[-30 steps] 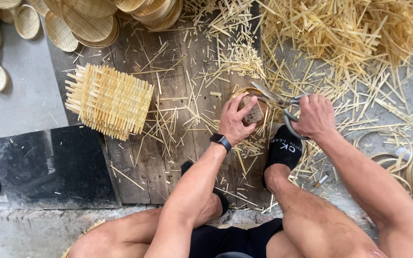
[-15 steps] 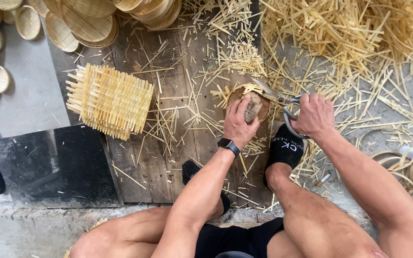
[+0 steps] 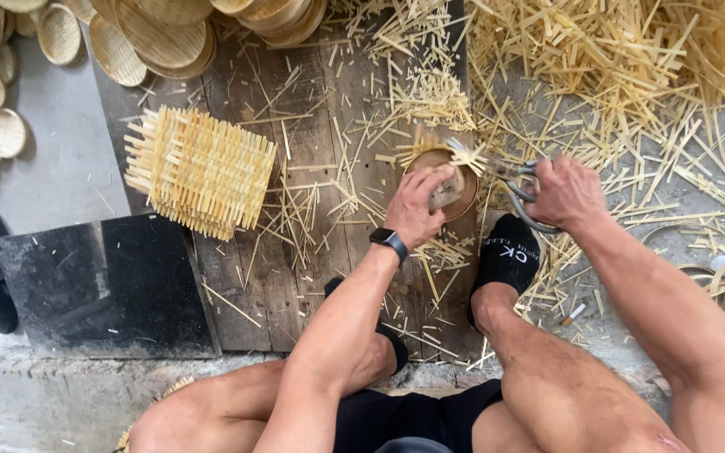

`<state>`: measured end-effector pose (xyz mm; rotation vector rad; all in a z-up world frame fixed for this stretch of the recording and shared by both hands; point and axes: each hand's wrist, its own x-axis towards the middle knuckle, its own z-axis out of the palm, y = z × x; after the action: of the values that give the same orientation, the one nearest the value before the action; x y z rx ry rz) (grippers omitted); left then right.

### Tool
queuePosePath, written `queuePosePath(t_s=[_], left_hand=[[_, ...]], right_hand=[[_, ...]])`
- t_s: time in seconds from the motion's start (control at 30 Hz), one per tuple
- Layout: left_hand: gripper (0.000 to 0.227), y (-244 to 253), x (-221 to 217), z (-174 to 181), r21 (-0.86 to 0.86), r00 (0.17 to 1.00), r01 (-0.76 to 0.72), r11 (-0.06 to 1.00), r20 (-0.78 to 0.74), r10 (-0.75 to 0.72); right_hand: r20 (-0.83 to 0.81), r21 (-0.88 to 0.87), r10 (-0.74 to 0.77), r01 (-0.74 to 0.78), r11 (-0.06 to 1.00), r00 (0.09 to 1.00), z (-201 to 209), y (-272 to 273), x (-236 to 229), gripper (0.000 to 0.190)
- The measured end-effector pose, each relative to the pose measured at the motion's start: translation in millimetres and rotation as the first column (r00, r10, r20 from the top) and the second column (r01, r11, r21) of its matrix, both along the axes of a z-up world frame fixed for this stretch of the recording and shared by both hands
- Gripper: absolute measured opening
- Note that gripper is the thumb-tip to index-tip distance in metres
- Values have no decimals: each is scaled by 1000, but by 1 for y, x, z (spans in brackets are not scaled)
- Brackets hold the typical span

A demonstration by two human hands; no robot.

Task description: The person weaves a round bamboo base and uses scissors to trim the excess strips.

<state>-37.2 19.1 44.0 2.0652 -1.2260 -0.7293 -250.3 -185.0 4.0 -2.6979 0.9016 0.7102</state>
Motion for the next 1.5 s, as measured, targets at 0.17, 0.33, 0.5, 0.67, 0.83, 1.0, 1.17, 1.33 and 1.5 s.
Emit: queuePosePath(t_s=[0.17,0.33,0.5,0.67,0.83,1.0,1.17,1.33,1.5], left_hand=[[66,0,4,9,27,994,96,995,-58,-95],[66,0,7,4,-18,992,115,993,-59,-116],[72,1,16,-1,34,974,217,976,62,-219],[50,0,-10,-1,47,995,-98,994,-29,99],[45,3,-5,-19,-31,1000,4,1000,1,-4],[45,8,-4,-13,-140,995,-8,990,102,23],[30,0,-29,-10,-88,967,-247,965,44,251],[23,1,-12,-8,-92,991,-126,988,30,129],[58,1,-22,4,-137,971,-241,961,-39,238]], right_hand=[[24,15,-21,21,1000,999,-1,-1,-13,48],[24,-118,111,-108,987,993,6,8,13,67],[-72,79,2,4,997,997,1,-9,-6,42],[-156,101,-16,32,994,988,15,-5,-1,62],[-33,-36,97,-98,994,995,7,5,24,57],[-124,113,-15,29,993,992,-2,-11,-7,41],[-133,85,9,3,996,991,9,-2,2,60],[-181,176,-65,97,980,981,10,-2,20,42],[-92,133,-48,60,989,995,5,-10,-1,40]])
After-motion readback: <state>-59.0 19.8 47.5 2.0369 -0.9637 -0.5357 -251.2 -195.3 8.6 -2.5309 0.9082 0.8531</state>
